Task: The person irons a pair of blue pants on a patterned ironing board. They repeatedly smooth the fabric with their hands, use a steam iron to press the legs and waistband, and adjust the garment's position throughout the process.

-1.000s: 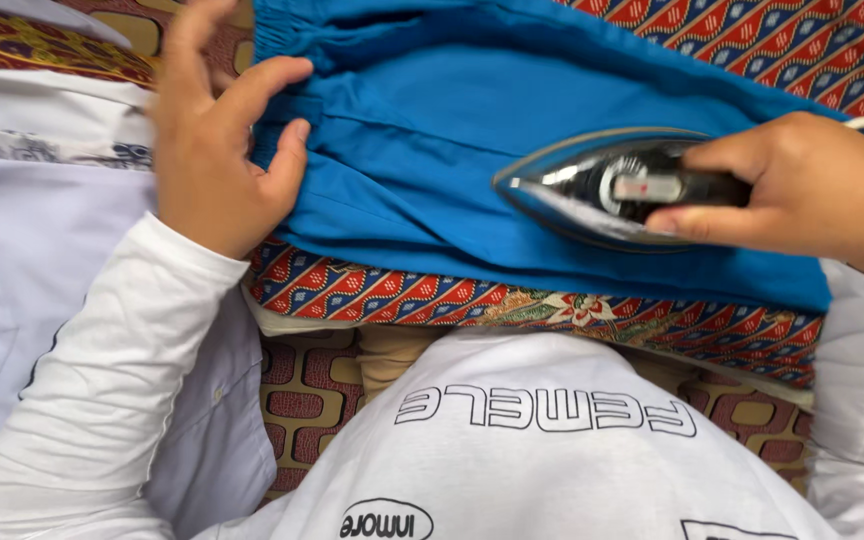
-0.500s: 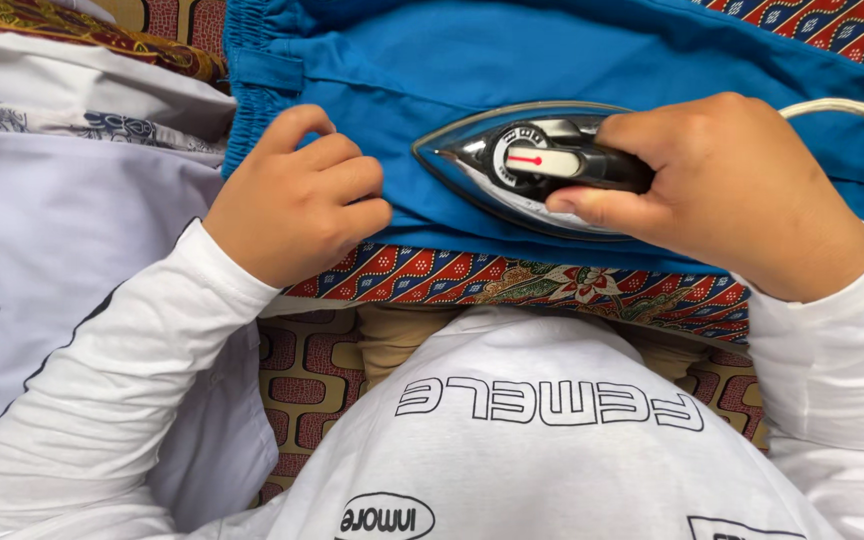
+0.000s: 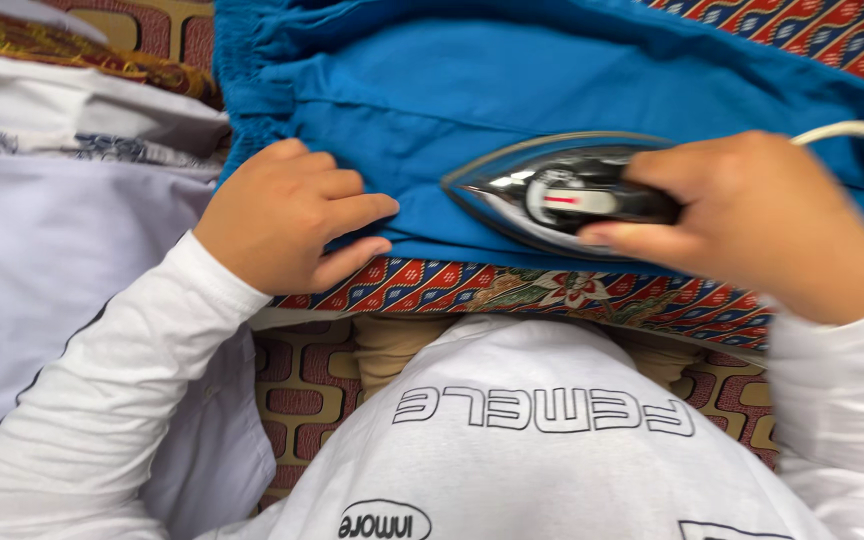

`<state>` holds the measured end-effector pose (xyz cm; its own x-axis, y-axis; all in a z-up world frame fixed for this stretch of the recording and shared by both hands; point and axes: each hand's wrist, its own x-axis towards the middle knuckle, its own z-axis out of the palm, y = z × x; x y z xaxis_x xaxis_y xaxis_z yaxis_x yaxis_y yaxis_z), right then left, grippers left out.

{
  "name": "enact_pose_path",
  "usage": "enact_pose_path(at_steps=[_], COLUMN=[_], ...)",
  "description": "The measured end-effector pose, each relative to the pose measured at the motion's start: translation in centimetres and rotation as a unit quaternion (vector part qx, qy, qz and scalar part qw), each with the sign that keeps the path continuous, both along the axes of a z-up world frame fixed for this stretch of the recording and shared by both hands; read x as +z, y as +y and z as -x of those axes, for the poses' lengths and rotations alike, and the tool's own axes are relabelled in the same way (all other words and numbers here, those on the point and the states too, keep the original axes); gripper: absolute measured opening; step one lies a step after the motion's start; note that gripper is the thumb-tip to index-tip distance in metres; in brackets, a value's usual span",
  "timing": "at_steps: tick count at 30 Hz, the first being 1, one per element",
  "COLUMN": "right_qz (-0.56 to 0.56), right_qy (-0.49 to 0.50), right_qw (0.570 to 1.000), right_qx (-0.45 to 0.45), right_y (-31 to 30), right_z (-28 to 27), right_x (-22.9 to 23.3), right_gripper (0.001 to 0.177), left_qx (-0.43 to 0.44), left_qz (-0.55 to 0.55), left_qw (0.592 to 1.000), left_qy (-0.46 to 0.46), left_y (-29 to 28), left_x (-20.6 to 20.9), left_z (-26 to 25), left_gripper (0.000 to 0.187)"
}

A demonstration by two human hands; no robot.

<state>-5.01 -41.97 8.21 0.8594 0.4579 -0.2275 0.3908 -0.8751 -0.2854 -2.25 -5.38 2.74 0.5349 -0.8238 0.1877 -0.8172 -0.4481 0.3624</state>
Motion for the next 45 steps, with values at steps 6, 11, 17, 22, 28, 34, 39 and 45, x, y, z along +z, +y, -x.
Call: enact_pose_path(at_steps=[6,11,17,22,28,34,39,45], right_qz=[-0.043,-0.030,-0.032,-0.016,0.047,0.003,-0.031,-0.054], right_qy=[-0.031,-0.019,-0.142,-0.117,-0.028,-0.016,-0.051,-0.028], right_qw=[0.994,0.978,0.976,0.983,0.967,0.962,0.984,0.989], right_qx=[-0.094,-0.207,-0.163,-0.140,-0.247,-0.273,-0.166,-0.135], right_y=[1.1,-1.4,-3.6,-4.7,-9.2,-10.9,-10.0,-8.3], right_z=[0.9,0.7,-2.3,-3.1,-0.6,0.2,-1.8,-4.5], right_x=[1.1,1.2,-0.2,-0.6,0.5,0.7,0.1,-0.8], right_gripper=[0.045,0.045,0.051,0.052,0.052,0.044,0.046,0.052], left_qx=[0.037,0.056,0.113,0.215,0.263,0.264,0.263,0.239], left_qz=[-0.024,0.017,0.009,-0.008,0.000,0.005,0.012,0.125], left_qw=[0.998,0.998,0.992,0.977,0.965,0.964,0.965,0.963], left_qy=[-0.035,-0.029,-0.053,-0.007,-0.010,-0.014,-0.011,-0.025], left_y=[-1.4,-2.9,-8.8,-15.1,-16.9,-17.0,-17.1,-16.2], left_x=[0.2,0.8,0.4,-2.1,-4.6,-4.7,-4.6,-4.2], left_z=[0.6,0.9,1.8,2.9,3.0,3.0,3.0,4.2], left_gripper=[0.026,0.026,0.058,0.087,0.091,0.090,0.085,0.050])
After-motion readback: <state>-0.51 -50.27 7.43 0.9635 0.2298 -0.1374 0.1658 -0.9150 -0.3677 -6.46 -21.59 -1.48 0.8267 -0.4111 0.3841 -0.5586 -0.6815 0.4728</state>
